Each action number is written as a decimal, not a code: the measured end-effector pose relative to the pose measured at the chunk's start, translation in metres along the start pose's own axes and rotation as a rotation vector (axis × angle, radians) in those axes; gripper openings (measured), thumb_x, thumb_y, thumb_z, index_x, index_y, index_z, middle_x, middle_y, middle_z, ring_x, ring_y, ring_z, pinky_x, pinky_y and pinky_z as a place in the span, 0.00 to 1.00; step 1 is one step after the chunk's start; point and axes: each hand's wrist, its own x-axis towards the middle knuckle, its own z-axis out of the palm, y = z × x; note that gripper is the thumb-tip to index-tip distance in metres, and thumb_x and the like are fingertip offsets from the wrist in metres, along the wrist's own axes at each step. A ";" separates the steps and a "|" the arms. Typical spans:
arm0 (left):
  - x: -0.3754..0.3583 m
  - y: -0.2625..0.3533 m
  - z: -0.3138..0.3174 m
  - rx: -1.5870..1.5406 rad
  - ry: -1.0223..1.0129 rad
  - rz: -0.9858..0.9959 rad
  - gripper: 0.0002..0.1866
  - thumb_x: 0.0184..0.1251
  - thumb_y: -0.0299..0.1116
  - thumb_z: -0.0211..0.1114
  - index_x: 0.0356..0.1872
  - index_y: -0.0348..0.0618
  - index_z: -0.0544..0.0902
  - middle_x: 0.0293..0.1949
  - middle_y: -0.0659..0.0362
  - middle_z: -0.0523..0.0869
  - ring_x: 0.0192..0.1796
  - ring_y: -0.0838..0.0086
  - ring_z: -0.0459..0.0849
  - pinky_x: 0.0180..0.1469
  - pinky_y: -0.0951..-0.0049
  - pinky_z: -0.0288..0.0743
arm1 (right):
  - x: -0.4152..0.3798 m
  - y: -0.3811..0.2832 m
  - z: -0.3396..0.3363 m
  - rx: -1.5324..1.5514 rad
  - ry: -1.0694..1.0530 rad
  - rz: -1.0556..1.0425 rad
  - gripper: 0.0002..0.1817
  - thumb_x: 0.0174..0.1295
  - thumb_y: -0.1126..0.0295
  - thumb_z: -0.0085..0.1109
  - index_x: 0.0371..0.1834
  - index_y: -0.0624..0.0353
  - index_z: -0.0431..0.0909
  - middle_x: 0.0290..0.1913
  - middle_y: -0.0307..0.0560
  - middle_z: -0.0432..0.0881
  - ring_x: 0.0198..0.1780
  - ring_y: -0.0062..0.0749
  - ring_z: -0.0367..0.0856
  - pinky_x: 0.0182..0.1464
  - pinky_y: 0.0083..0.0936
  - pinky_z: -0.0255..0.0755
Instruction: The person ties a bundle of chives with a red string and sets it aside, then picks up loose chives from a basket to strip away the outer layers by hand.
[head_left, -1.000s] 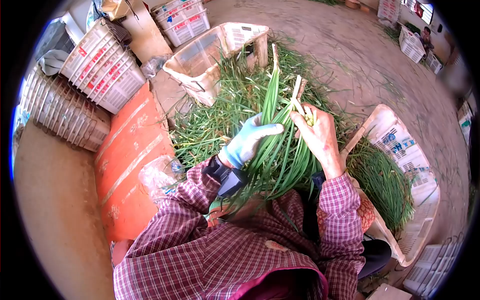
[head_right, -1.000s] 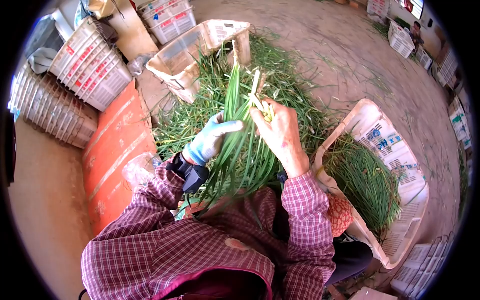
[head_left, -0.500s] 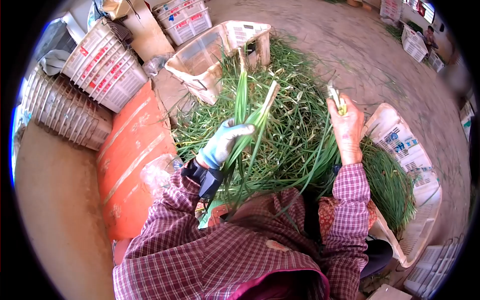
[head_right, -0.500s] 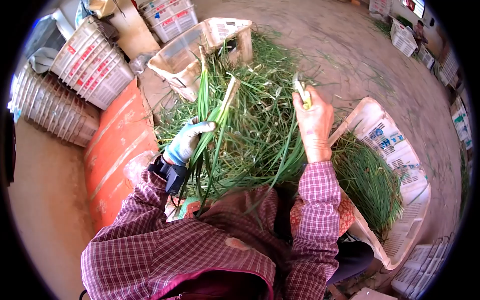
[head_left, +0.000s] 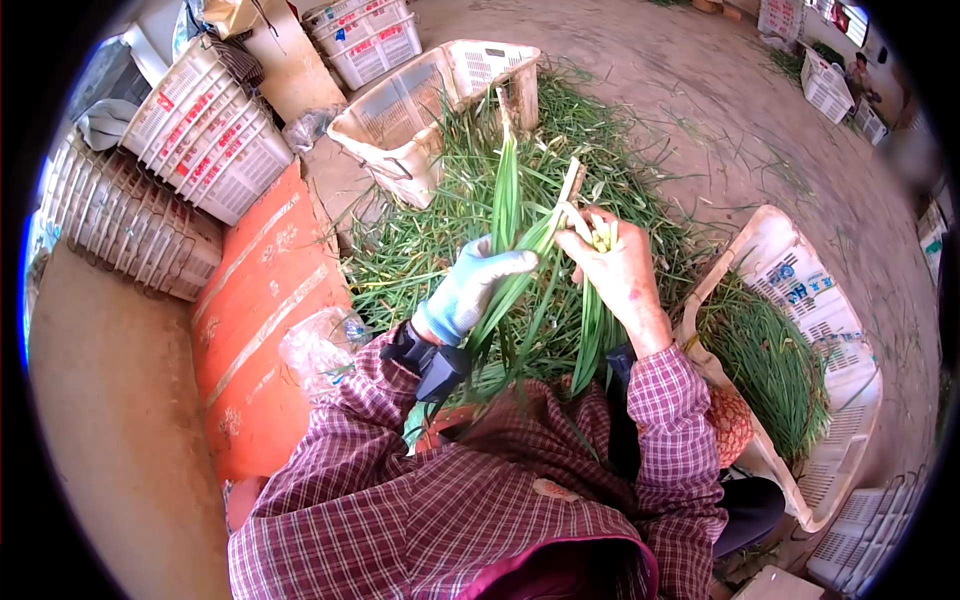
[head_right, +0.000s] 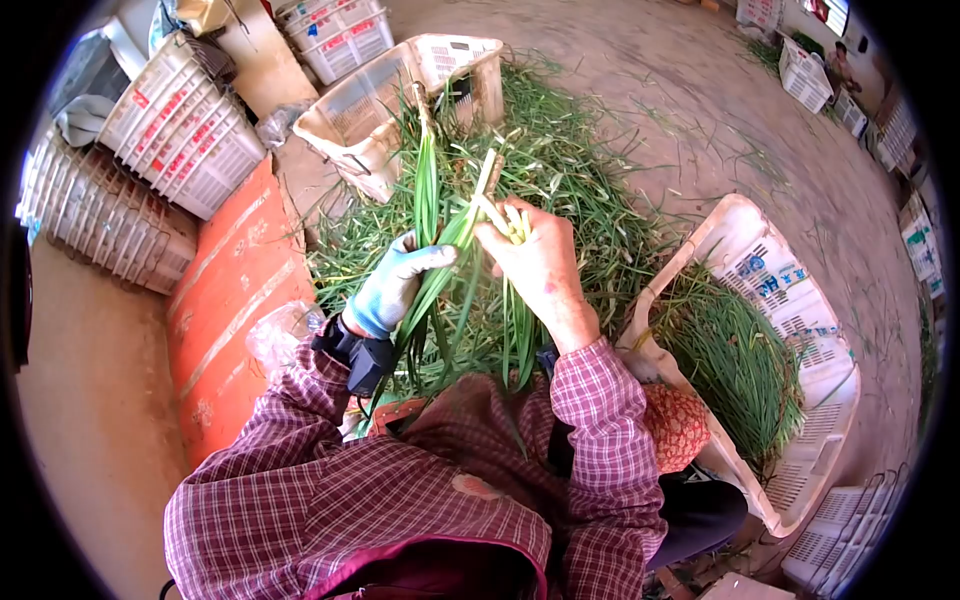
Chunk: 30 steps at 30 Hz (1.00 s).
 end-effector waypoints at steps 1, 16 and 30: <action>-0.002 0.003 0.000 -0.001 -0.010 -0.040 0.20 0.57 0.37 0.70 0.49 0.38 0.80 0.33 0.65 0.82 0.31 0.84 0.78 0.33 0.82 0.71 | 0.001 0.006 -0.002 0.000 0.001 0.000 0.09 0.57 0.70 0.64 0.39 0.62 0.82 0.20 0.33 0.78 0.19 0.16 0.74 0.22 0.16 0.69; -0.006 -0.023 -0.037 -0.513 -0.420 -0.221 0.18 0.65 0.42 0.59 0.47 0.39 0.76 0.28 0.61 0.75 0.20 0.76 0.69 0.24 0.73 0.64 | 0.004 0.017 -0.031 0.114 0.024 -0.068 0.25 0.56 0.66 0.67 0.59 0.50 0.76 0.47 0.43 0.82 0.21 0.12 0.72 0.22 0.11 0.75; -0.016 -0.035 -0.034 -0.464 -0.453 -0.156 0.17 0.69 0.44 0.55 0.45 0.39 0.77 0.26 0.60 0.75 0.18 0.76 0.68 0.23 0.74 0.64 | 0.016 0.038 -0.055 -0.129 0.313 -0.055 0.12 0.61 0.66 0.63 0.44 0.60 0.82 0.25 0.37 0.80 0.20 0.14 0.73 0.21 0.14 0.70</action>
